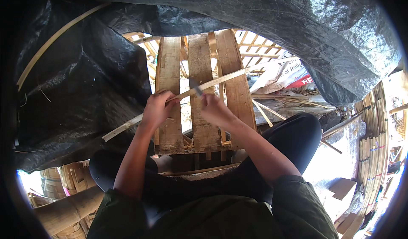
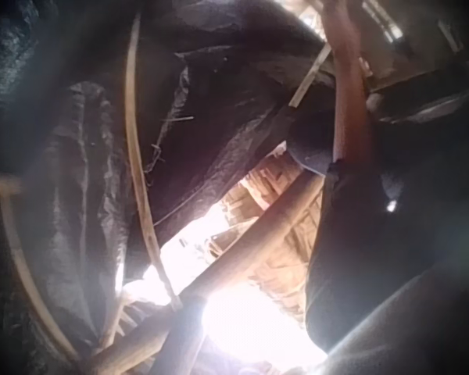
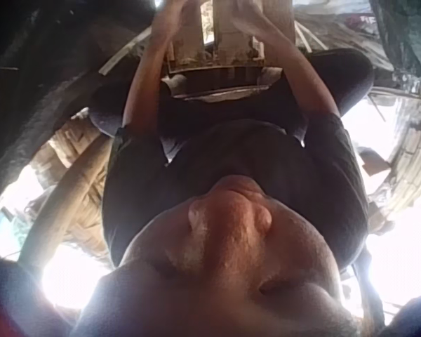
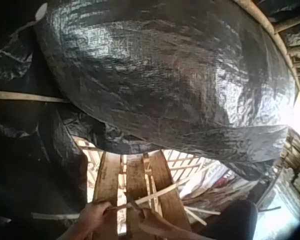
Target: Shaving a thin strip of wood using a small knife.
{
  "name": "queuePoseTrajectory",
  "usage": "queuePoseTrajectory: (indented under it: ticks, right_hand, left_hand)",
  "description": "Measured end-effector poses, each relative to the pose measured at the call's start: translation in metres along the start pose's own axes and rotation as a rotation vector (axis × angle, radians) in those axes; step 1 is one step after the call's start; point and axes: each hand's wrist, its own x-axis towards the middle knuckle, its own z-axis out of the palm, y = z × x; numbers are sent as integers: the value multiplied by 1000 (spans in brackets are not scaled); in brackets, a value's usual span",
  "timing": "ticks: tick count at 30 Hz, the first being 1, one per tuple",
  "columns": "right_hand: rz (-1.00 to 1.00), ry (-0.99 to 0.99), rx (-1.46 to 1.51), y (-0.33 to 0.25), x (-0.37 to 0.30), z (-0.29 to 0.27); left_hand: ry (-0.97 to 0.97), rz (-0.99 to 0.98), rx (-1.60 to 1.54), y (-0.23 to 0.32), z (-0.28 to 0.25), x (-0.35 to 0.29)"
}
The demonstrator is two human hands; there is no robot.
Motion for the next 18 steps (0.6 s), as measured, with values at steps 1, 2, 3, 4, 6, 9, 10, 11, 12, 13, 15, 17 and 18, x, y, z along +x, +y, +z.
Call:
queuePoseTrajectory:
  ticks: [1,2,3,4,6,9,10,11,12,13,15,17,18]
  right_hand:
    - [250,-344,235,-39,11,-42]
    - [497,-686,473,-56,17,-61]
    - [485,-636,473,-42,12,-61]
    - [434,-582,480,-34,10,-71]
    - [353,-532,469,-4,9,-90]
    - [195,-437,316,23,-2,-109]
    - [77,-330,182,22,-5,-116]
    - [159,-431,79,15,-2,-123]
    - [157,-433,80,13,-3,-118]
    - [147,-425,123,13,-8,-111]
    - [53,-374,174,10,-14,-89]
    - [40,-356,198,-10,-16,-76]
    - [26,-341,225,-17,-17,-71]
  left_hand:
    - [3,0,-1,-1,0,1]
    - [-4,12,-30,0,-2,2]
    - [-16,31,-64,2,-1,6]
    - [-16,30,-61,4,-3,7]
    - [-31,10,-11,10,-11,9]
    - [-8,-5,-10,11,-20,8]
    - [8,8,5,11,-21,8]
    - [9,6,6,12,-23,8]
    - [13,-3,4,13,-25,7]
    - [15,-5,0,14,-25,8]
    - [8,-8,4,14,-26,10]
    - [3,-13,7,15,-27,10]
    - [6,-1,7,14,-27,10]
